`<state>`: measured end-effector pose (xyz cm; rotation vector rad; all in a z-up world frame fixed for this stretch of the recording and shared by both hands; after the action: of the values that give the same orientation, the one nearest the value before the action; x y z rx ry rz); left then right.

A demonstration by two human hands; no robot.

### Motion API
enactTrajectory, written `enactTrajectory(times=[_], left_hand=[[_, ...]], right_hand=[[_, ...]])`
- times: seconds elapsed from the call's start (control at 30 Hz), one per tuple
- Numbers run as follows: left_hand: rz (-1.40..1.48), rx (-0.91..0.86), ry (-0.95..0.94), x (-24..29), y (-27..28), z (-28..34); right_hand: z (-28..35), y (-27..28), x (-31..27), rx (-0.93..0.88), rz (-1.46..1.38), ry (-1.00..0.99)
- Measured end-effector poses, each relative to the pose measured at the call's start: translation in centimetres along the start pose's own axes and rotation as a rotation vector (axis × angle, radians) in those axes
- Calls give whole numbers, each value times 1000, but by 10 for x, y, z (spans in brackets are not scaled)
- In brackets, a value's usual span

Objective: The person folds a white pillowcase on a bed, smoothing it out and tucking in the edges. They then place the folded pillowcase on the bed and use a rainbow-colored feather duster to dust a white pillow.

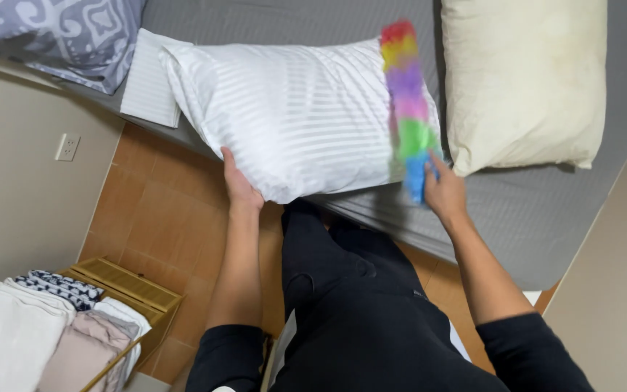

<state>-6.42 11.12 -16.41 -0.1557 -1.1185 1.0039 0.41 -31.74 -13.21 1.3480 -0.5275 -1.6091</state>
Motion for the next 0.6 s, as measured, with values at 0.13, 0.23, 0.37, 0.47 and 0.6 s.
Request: enactTrajectory(times=[0.13, 0.23, 0.37, 0.47, 0.6], left_hand=[[88, 20, -44, 1, -16, -2], [120, 39, -63, 0, -21, -13], [68, 143, 0, -8, -16, -2], [130, 139, 9, -4, -13, 4], [171, 148, -17, -31, 6, -23]], right_hand=[[12, 30, -72, 298, -282, 44], [19, -28, -55, 42, -196, 234], [24, 9, -96, -76, -226, 62], [51, 59, -175, 79, -489, 77], [72, 12, -159, -141, -432, 619]])
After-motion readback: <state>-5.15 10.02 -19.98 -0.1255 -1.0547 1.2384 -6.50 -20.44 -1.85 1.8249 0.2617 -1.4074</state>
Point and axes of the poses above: each hand's wrist, its own z-axis away from the middle knuckle, its own y-axis out of the back of the hand, x = y × z, the point moved 1 cm from there along -z, towards the middle knuckle, and after that the axes turned 8 degrees about -z, right-handed, at the moved point
